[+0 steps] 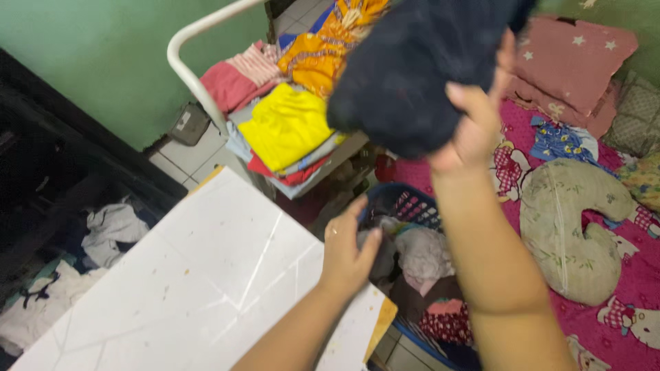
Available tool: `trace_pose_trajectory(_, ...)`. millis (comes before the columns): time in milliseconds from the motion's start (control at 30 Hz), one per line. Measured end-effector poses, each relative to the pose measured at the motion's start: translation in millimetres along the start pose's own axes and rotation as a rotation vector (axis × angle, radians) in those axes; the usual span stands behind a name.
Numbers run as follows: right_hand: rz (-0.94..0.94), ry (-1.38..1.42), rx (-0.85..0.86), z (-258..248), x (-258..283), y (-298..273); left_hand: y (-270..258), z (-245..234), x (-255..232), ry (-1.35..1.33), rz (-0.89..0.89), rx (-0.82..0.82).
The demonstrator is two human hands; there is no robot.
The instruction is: The person folds several items of clothing one by one on a white table. They pick up a yellow short, a striped shirt, a patterned top, and dark shorts from a blue basket, fold each item, and place them on a growing stack.
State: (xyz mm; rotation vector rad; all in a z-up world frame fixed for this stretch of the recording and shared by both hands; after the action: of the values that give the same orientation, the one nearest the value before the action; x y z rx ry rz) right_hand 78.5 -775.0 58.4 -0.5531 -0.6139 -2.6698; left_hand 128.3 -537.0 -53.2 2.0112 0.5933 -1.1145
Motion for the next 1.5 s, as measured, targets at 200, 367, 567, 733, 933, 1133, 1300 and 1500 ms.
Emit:
trace_pose_trajectory(200, 0.045, -0.292, -0.393, -93, -141, 102, 9, -4, -16, 0.049, 0.055, 0.062)
trace_pose_trajectory(367, -0.206, -0.992, -0.421, -135, -159, 88, 7, -2, -17, 0.062, 0.078, 0.085)
trace_pose_trajectory(567, -0.765, -1.802, 0.286, -29, -146, 101, 8, 0, -20, 0.064, 0.078, 0.104)
trace_pose_trajectory(733, -0.162, -2.021, 0.765, -26, -239, 141, 1, 0, -15, 0.024, 0.038, 0.157)
trace_pose_trajectory(933, 0.152, -2.263, 0.781, -84, -304, 141, -6, 5, -9, 0.017, 0.066, 0.216)
trace_pose_trajectory(1133, 0.045, -2.185, 0.727, -89, -292, 138, -8, 8, -11, 0.031, 0.088, 0.235)
trace_pose_trajectory(1300, -0.066, -2.165, 0.574, -74, -272, 143, 4, 9, -18, 0.06, 0.08, 0.243)
trace_pose_trajectory(1500, -0.409, -2.168, 0.426, -66, -221, 152, 8, 14, -25, 0.088, 0.102, 0.218)
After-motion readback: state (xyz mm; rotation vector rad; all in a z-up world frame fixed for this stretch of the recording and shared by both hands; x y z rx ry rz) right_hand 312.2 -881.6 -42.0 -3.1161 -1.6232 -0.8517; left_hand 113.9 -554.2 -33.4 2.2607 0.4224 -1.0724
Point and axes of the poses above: each hand's wrist, its own y-axis towards the middle knuckle, its own z-axis out of the palm, x = y × z, the point moved 9 cm from there along y, towards the middle knuckle, and after that the axes turned 10 degrees about -x, right-handed, at the moved point
